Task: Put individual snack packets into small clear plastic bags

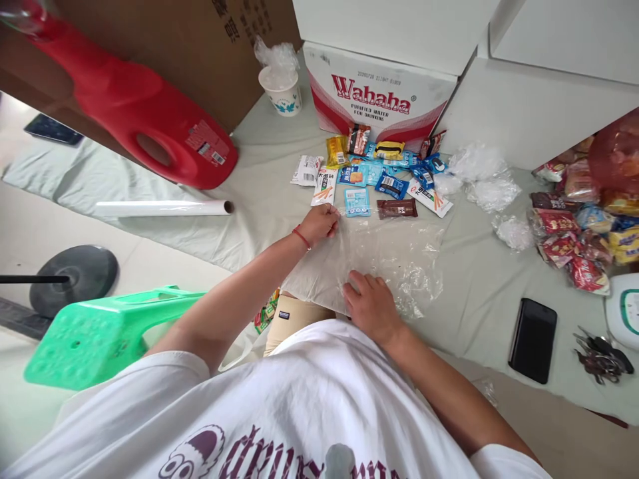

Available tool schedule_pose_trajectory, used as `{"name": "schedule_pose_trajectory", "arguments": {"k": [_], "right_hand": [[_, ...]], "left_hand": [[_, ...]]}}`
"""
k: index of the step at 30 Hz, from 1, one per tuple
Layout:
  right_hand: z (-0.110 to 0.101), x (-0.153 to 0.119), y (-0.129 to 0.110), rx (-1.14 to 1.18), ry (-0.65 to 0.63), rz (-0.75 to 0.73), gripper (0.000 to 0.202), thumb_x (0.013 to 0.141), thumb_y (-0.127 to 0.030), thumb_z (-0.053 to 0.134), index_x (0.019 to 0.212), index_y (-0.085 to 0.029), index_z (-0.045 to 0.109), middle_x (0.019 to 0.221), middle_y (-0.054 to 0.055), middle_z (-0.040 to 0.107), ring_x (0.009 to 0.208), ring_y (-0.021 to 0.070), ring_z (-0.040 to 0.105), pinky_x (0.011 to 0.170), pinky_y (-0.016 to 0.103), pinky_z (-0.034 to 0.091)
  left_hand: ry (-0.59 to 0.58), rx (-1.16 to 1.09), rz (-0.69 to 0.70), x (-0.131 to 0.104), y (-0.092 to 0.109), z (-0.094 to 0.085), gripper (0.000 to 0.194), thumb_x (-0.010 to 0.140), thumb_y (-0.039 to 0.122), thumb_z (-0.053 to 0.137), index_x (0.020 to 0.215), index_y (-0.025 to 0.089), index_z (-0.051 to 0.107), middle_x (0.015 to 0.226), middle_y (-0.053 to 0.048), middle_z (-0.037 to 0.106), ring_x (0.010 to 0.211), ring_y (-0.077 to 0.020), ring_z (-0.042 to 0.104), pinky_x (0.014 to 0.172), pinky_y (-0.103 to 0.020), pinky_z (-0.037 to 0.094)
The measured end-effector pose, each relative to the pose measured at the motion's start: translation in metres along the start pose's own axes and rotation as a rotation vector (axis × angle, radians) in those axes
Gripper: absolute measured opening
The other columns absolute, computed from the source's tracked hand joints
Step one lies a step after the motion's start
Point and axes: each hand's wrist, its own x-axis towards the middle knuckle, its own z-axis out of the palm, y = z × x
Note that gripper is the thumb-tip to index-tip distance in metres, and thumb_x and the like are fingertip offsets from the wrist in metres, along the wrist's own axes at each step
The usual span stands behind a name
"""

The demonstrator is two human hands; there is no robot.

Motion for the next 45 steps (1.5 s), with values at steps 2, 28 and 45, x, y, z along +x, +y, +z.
{"name": "schedule_pose_trajectory", "arguments": {"k": [2,28,45], "right_hand": [[0.007,0.009,-0.009,0.031,-0.086,0.014,0.033,0.106,-0.027,0.043,0.113,-0.021,0.075,0.135,0.012,0.067,0.101,0.0252,0.064,0.083,0.040,0.048],[0.012,0.024,-0.038,0.148,-0.400,-0.107,0.059,0.101,-0.051,0.055,0.152,-0.021,0.055,0.152,0.019,0.054,0.108,0.0324,0.066,0.093,0.049,0.051],[-0.039,0.120,0.182,-0.080,-0.196,0.263,0.065,0.091,-0.033,0.057,0.154,-0.020,0.052,0.160,0.012,0.048,0.125,0.0364,0.062,0.095,0.048,0.054]], "left_hand": [[0.005,-0.007,-0.013,0.001,0.004,-0.001,0.015,0.088,0.012,0.062,0.080,0.021,0.053,0.057,0.003,0.053,0.040,-0.0105,0.045,0.052,-0.025,0.032],[0.115,0.926,0.645,-0.062,-0.051,0.012,0.041,0.105,0.027,0.039,0.130,0.016,0.068,0.149,-0.013,0.062,0.147,-0.0289,0.048,0.122,-0.051,0.037],[0.097,1.258,0.595,-0.078,-0.078,-0.006,0.067,0.105,0.060,0.027,0.166,0.032,0.029,0.174,-0.007,0.024,0.163,-0.0359,0.013,0.123,-0.076,0.002]]}}
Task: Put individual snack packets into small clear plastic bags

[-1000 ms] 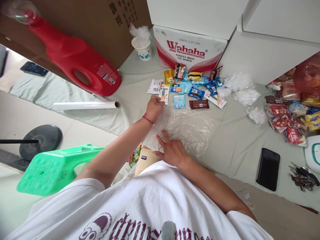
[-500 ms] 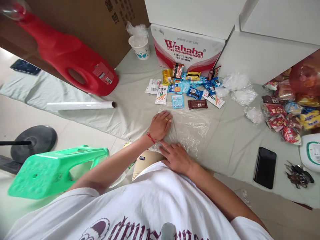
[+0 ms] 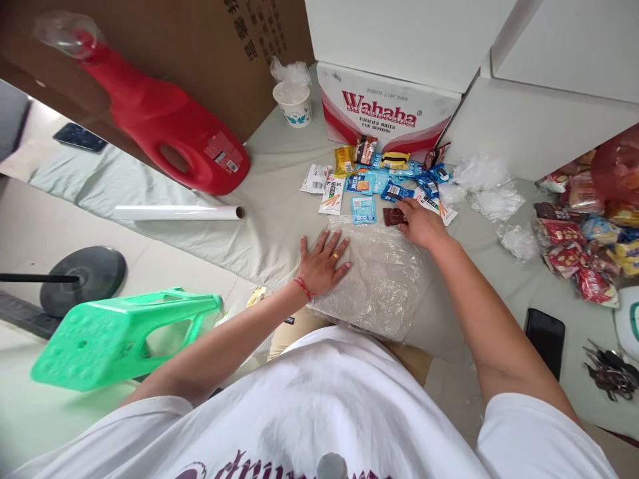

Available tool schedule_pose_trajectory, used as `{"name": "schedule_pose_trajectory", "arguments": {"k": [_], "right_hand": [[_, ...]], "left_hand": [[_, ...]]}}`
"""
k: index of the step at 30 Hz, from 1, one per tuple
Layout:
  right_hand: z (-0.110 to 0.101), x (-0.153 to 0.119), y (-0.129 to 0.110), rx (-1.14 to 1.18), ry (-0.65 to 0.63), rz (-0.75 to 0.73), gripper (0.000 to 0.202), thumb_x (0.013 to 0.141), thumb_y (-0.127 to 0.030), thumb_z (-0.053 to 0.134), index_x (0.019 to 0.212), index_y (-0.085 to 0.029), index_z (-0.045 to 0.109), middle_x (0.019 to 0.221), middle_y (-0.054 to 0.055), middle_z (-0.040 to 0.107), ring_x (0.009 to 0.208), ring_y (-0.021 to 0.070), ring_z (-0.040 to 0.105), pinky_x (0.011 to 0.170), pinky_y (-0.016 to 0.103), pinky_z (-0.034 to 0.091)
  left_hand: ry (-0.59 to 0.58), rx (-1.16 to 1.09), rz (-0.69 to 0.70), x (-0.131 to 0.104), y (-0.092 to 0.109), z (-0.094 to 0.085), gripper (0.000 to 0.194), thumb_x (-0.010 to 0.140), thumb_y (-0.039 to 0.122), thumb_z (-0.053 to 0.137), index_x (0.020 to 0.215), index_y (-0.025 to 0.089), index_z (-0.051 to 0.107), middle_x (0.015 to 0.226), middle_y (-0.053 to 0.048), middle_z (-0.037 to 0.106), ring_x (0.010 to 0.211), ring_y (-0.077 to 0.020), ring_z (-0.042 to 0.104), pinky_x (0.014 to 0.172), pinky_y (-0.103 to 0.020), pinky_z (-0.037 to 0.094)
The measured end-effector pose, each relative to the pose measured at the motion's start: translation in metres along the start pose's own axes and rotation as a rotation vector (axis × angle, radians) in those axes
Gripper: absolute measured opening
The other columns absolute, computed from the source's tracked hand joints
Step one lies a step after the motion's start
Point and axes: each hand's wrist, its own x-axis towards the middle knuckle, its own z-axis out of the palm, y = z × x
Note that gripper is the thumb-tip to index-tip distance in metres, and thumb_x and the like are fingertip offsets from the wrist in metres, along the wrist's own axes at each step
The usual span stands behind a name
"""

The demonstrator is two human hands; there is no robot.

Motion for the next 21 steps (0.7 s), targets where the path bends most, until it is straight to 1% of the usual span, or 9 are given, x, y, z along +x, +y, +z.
{"name": "schedule_pose_trajectory", "arguments": {"k": [3,7,10,12,13,15,16,19,21], "right_hand": [[0.004,0.006,0.000,-0.083,-0.089,0.026,0.065,0.093,-0.044,0.056,0.152,-0.019,0.053,0.149,0.016,0.057,0.116,0.0375,0.064,0.087,0.047,0.054],[-0.004,-0.005,0.011,-0.144,-0.075,0.154,0.057,0.092,-0.055,0.058,0.134,-0.018,0.067,0.124,0.019,0.068,0.103,0.0371,0.066,0.075,0.043,0.051],[-0.023,-0.023,0.010,-0.017,0.089,0.238,0.055,0.088,-0.059,0.063,0.124,-0.018,0.071,0.115,0.017,0.070,0.096,0.0334,0.065,0.074,0.039,0.049],[-0.032,-0.041,-0.008,0.220,0.206,0.247,0.055,0.088,-0.060,0.063,0.125,-0.019,0.070,0.111,0.014,0.071,0.088,0.0277,0.065,0.074,0.038,0.049],[-0.032,-0.051,-0.023,0.367,0.227,0.220,0.055,0.089,-0.061,0.062,0.126,-0.020,0.069,0.109,0.012,0.072,0.084,0.0249,0.064,0.074,0.037,0.050],[-0.020,-0.072,-0.058,0.645,0.173,0.099,0.050,0.093,-0.060,0.058,0.123,-0.022,0.069,0.106,0.008,0.072,0.083,0.0221,0.064,0.076,0.036,0.051],[-0.010,-0.082,-0.076,0.700,0.158,0.033,0.047,0.094,-0.059,0.058,0.120,-0.022,0.070,0.106,0.008,0.072,0.088,0.0229,0.064,0.080,0.037,0.052],[0.033,-0.103,-0.112,0.610,0.228,-0.013,0.041,0.092,-0.054,0.062,0.114,-0.020,0.070,0.102,0.010,0.070,0.098,0.0277,0.060,0.090,0.044,0.051],[0.057,-0.109,-0.115,0.527,0.301,0.019,0.043,0.093,-0.054,0.061,0.117,-0.019,0.068,0.103,0.012,0.070,0.100,0.0300,0.057,0.095,0.049,0.049]], "left_hand": [[0.005,-0.013,-0.003,0.000,0.000,0.000,0.067,0.105,0.060,0.026,0.166,0.031,0.030,0.174,-0.007,0.024,0.163,-0.0351,0.014,0.124,-0.076,0.002],[0.014,-0.036,0.002,-0.001,0.000,0.000,0.067,0.105,0.060,0.026,0.165,0.031,0.030,0.174,-0.005,0.024,0.162,-0.0351,0.016,0.123,-0.078,0.002],[0.027,-0.043,0.004,-0.001,0.000,0.001,0.066,0.106,0.059,0.026,0.165,0.031,0.030,0.174,-0.005,0.025,0.163,-0.0343,0.016,0.123,-0.078,0.002],[0.036,-0.047,0.005,-0.001,-0.001,0.001,0.066,0.106,0.059,0.026,0.165,0.031,0.031,0.174,-0.006,0.026,0.163,-0.0341,0.016,0.123,-0.078,0.002],[0.038,-0.049,0.006,-0.001,-0.001,0.000,0.066,0.106,0.059,0.026,0.165,0.031,0.031,0.174,-0.006,0.026,0.163,-0.0342,0.016,0.123,-0.077,0.001],[0.039,-0.052,0.007,-0.001,-0.001,0.000,0.066,0.106,0.059,0.027,0.165,0.031,0.031,0.174,-0.006,0.026,0.162,-0.0342,0.017,0.123,-0.077,0.000],[0.037,-0.053,0.007,-0.001,-0.001,-0.001,0.065,0.106,0.059,0.027,0.165,0.031,0.031,0.174,-0.007,0.026,0.162,-0.0341,0.017,0.123,-0.077,0.000],[0.029,-0.055,0.009,-0.002,-0.002,-0.002,0.065,0.106,0.057,0.026,0.165,0.031,0.031,0.174,-0.007,0.026,0.163,-0.0336,0.017,0.123,-0.077,0.000],[0.027,-0.053,0.016,-0.002,-0.002,-0.003,0.064,0.107,0.056,0.024,0.165,0.031,0.031,0.174,-0.007,0.025,0.163,-0.0333,0.016,0.123,-0.077,0.001]]}}
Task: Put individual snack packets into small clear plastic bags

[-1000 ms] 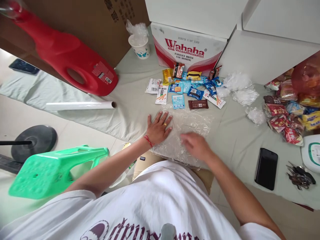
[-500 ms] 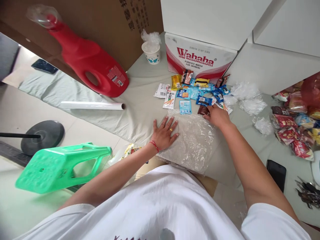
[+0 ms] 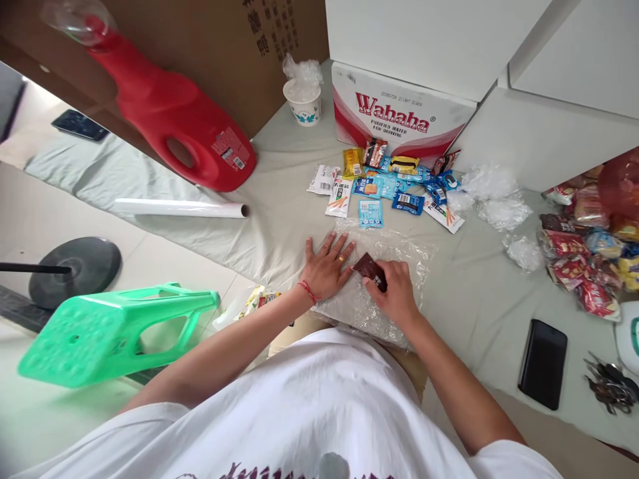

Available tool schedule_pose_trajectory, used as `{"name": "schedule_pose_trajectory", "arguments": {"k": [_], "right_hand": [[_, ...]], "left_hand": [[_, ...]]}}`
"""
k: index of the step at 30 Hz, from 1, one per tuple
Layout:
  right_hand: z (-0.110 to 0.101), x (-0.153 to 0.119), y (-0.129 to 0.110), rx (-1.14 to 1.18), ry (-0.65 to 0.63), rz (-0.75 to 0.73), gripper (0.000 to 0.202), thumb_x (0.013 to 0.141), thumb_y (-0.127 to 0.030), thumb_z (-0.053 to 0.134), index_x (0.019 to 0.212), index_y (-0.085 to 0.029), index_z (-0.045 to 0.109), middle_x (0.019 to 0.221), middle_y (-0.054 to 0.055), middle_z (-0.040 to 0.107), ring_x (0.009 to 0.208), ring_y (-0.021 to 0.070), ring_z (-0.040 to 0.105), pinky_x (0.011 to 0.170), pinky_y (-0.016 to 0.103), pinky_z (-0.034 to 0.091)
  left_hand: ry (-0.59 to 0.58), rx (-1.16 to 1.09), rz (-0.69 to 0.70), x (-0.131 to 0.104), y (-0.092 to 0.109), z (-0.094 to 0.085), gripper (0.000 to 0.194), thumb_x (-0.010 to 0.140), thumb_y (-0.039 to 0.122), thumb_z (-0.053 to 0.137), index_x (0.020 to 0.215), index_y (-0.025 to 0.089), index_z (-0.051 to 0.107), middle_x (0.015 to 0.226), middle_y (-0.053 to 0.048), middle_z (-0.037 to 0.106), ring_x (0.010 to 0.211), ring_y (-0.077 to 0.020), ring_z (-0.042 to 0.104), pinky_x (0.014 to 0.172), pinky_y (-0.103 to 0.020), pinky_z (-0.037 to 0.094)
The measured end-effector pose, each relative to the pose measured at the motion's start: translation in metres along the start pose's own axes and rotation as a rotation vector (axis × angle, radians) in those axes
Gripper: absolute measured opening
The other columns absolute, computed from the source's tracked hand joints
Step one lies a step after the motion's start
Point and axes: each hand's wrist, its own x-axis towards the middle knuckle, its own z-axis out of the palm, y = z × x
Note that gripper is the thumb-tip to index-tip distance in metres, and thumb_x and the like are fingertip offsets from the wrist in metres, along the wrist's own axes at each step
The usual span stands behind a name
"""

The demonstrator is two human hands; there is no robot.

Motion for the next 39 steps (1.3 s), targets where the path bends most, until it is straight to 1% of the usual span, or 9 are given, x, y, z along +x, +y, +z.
{"name": "schedule_pose_trajectory", "arguments": {"k": [3,7,15,21,24,27,31,35,39], "right_hand": [[0.007,-0.003,0.024,-0.016,0.112,0.088,0.047,0.095,-0.057,0.057,0.119,-0.018,0.068,0.108,0.014,0.070,0.102,0.0302,0.059,0.097,0.052,0.049],[-0.003,0.004,0.046,0.152,0.197,0.272,0.052,0.095,-0.063,0.052,0.119,-0.020,0.069,0.108,0.012,0.072,0.096,0.0261,0.064,0.090,0.045,0.054],[-0.009,0.006,0.051,0.410,0.207,0.396,0.059,0.090,-0.068,0.058,0.121,-0.020,0.068,0.093,0.006,0.072,0.079,0.0209,0.064,0.069,0.034,0.054],[-0.019,0.015,0.052,0.565,0.233,0.473,0.057,0.089,-0.070,0.059,0.111,-0.019,0.069,0.079,0.002,0.066,0.065,0.0168,0.057,0.059,0.029,0.047],[-0.035,0.023,0.040,0.380,0.217,0.365,0.054,0.093,-0.069,0.055,0.113,-0.021,0.070,0.086,0.004,0.069,0.076,0.0208,0.062,0.070,0.034,0.052],[-0.046,0.026,0.021,0.056,0.128,0.115,0.050,0.094,-0.062,0.058,0.121,-0.023,0.070,0.102,0.009,0.071,0.095,0.0274,0.061,0.088,0.044,0.052],[-0.036,0.021,0.006,-0.146,-0.008,-0.115,0.046,0.098,-0.054,0.057,0.131,-0.023,0.068,0.111,0.012,0.069,0.105,0.0321,0.055,0.097,0.050,0.049],[-0.014,0.010,0.013,-0.260,-0.140,-0.142,0.048,0.099,-0.049,0.055,0.136,-0.021,0.065,0.117,0.015,0.066,0.107,0.0342,0.052,0.097,0.051,0.048],[-0.015,0.017,0.018,-0.282,-0.256,-0.094,0.052,0.098,-0.056,0.056,0.133,-0.020,0.068,0.118,0.015,0.067,0.106,0.0338,0.056,0.096,0.049,0.049]], "left_hand": [[-0.005,0.000,0.013,0.000,-0.001,-0.001,0.063,0.107,0.055,0.022,0.165,0.032,0.030,0.174,-0.006,0.024,0.162,-0.0334,0.017,0.123,-0.077,0.003],[-0.007,-0.009,0.008,0.001,-0.001,-0.003,0.062,0.108,0.052,0.020,0.166,0.032,0.028,0.175,-0.007,0.021,0.161,-0.0332,0.023,0.124,-0.076,0.004],[0.004,0.007,-0.049,0.002,-0.022,-0.006,0.062,0.108,0.051,0.023,0.165,0.028,0.031,0.171,-0.010,0.031,0.160,-0.0325,0.026,0.123,-0.076,-0.003],[0.004,0.019,-0.061,0.001,-0.028,-0.003,0.065,0.107,0.054,0.026,0.166,0.027,0.029,0.172,-0.010,0.028,0.161,-0.0330,0.024,0.123,-0.075,-0.002],[-0.001,0.019,-0.063,0.001,-0.027,-0.003,0.065,0.107,0.054,0.025,0.166,0.028,0.028,0.173,-0.009,0.026,0.161,-0.0322,0.023,0.124,-0.075,0.000],[-0.002,0.011,-0.065,0.001,-0.026,-0.004,0.063,0.107,0.052,0.022,0.166,0.028,0.029,0.173,-0.008,0.026,0.161,-0.0306,0.023,0.124,-0.074,0.000],[-0.001,0.004,-0.073,0.001,-0.026,-0.004,0.063,0.108,0.052,0.021,0.166,0.029,0.028,0.173,-0.008,0.027,0.161,-0.0309,0.023,0.125,-0.073,-0.001],[-0.030,0.023,-0.027,0.001,-0.034,-0.005,0.067,0.105,0.055,0.028,0.167,0.028,0.026,0.173,-0.009,0.026,0.162,-0.0337,0.020,0.125,-0.073,-0.002],[-0.071,0.033,0.065,0.000,-0.048,-0.009,0.071,0.104,0.060,0.033,0.167,0.028,0.027,0.173,-0.010,0.027,0.162,-0.0328,0.022,0.126,-0.068,-0.005]]}}
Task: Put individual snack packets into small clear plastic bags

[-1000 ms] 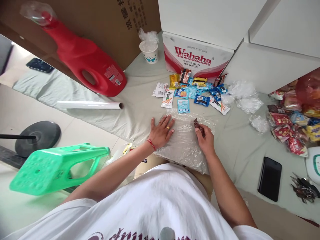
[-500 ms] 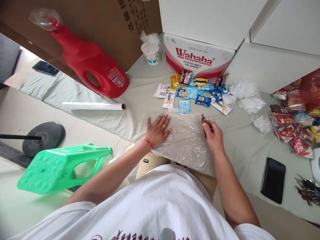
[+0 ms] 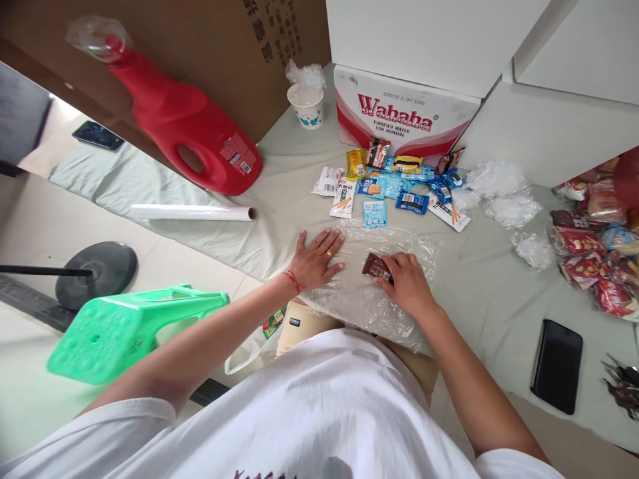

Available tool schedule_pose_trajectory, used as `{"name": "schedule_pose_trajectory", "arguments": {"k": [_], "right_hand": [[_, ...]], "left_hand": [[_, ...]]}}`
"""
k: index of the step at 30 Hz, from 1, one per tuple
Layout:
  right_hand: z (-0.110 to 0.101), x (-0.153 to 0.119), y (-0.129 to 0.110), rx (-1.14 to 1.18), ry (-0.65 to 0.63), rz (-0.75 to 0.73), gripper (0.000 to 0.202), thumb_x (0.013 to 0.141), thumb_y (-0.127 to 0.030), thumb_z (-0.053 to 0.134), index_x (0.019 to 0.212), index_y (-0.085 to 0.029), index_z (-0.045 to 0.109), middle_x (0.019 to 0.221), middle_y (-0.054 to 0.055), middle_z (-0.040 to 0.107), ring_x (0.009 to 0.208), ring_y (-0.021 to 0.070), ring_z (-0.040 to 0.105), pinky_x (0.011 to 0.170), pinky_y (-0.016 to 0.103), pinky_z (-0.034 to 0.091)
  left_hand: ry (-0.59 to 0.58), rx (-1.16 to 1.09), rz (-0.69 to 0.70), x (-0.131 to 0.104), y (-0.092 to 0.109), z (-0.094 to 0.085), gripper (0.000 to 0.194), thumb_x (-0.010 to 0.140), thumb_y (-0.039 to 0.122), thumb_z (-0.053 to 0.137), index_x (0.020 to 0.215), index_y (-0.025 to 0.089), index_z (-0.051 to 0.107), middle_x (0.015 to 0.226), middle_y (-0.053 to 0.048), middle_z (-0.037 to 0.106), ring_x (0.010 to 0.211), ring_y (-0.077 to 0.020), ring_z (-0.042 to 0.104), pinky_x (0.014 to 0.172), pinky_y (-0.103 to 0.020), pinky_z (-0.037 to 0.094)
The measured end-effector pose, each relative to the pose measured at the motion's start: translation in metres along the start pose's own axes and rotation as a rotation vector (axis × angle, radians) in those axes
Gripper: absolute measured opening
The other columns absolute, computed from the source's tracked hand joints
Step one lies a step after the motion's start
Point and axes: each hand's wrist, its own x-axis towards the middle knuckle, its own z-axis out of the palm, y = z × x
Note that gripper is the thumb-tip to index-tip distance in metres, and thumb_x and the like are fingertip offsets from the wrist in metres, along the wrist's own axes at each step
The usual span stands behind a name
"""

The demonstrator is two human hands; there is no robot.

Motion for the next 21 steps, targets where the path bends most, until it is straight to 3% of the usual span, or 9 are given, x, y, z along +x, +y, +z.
{"name": "schedule_pose_trajectory", "arguments": {"k": [3,5,9,12,17,19,21], "right_hand": [[-0.016,0.018,0.006,0.071,-0.058,0.032,0.050,0.102,-0.059,0.048,0.124,-0.022,0.073,0.108,0.011,0.073,0.099,0.0296,0.062,0.090,0.043,0.051],[-0.025,0.036,0.012,0.050,0.021,0.062,0.049,0.104,-0.054,0.043,0.122,-0.021,0.073,0.108,0.010,0.075,0.099,0.0291,0.064,0.090,0.043,0.052],[-0.029,0.074,0.037,-0.061,0.204,0.052,0.051,0.103,-0.041,0.042,0.137,-0.013,0.066,0.137,0.016,0.065,0.125,0.0341,0.056,0.108,0.049,0.046],[-0.023,0.088,0.068,-0.088,0.167,0.005,0.052,0.100,-0.037,0.046,0.140,-0.008,0.063,0.148,0.020,0.058,0.136,0.0348,0.050,0.116,0.053,0.040],[-0.026,0.070,0.119,-0.078,0.195,0.124,0.051,0.097,-0.040,0.047,0.131,-0.008,0.068,0.145,0.023,0.060,0.133,0.0358,0.054,0.113,0.054,0.042],[-0.033,0.057,0.122,-0.049,0.257,0.189,0.045,0.097,-0.039,0.046,0.121,-0.012,0.073,0.133,0.021,0.067,0.125,0.0355,0.060,0.110,0.054,0.045],[-0.039,0.044,0.109,-0.032,0.320,0.212,0.040,0.098,-0.038,0.045,0.114,-0.017,0.074,0.121,0.017,0.071,0.117,0.0335,0.063,0.106,0.053,0.047]], "left_hand": [[0.010,0.000,0.003,-0.002,-0.004,-0.001,0.070,0.104,0.059,0.031,0.167,0.028,0.026,0.173,-0.009,0.027,0.161,-0.0315,0.023,0.126,-0.069,-0.006],[0.016,0.001,-0.009,-0.002,-0.003,-0.001,0.069,0.105,0.058,0.030,0.166,0.028,0.027,0.173,-0.009,0.027,0.161,-0.0310,0.024,0.126,-0.068,-0.005],[0.008,0.002,-0.014,-0.001,-0.001,-0.002,0.069,0.104,0.059,0.031,0.166,0.028,0.029,0.172,-0.009,0.029,0.161,-0.0316,0.025,0.127,-0.068,-0.001],[0.006,-0.006,-0.012,-0.001,-0.001,-0.003,0.069,0.104,0.059,0.031,0.166,0.029,0.030,0.172,-0.008,0.029,0.160,-0.0319,0.025,0.127,-0.068,0.001],[0.013,-0.030,-0.009,-0.001,-0.002,-0.002,0.069,0.104,0.059,0.032,0.166,0.027,0.029,0.172,-0.008,0.028,0.160,-0.0314,0.026,0.127,-0.068,-0.002],[0.014,-0.036,-0.006,-0.001,-0.003,-0.002,0.069,0.104,0.059,0.032,0.166,0.027,0.029,0.172,-0.008,0.028,0.160,-0.0311,0.026,0.127,-0.068,-0.004],[0.016,-0.036,-0.003,-0.001,-0.003,-0.001,0.069,0.104,0.059,0.032,0.166,0.027,0.029,0.172,-0.008,0.028,0.160,-0.0307,0.025,0.127,-0.068,-0.004]]}}
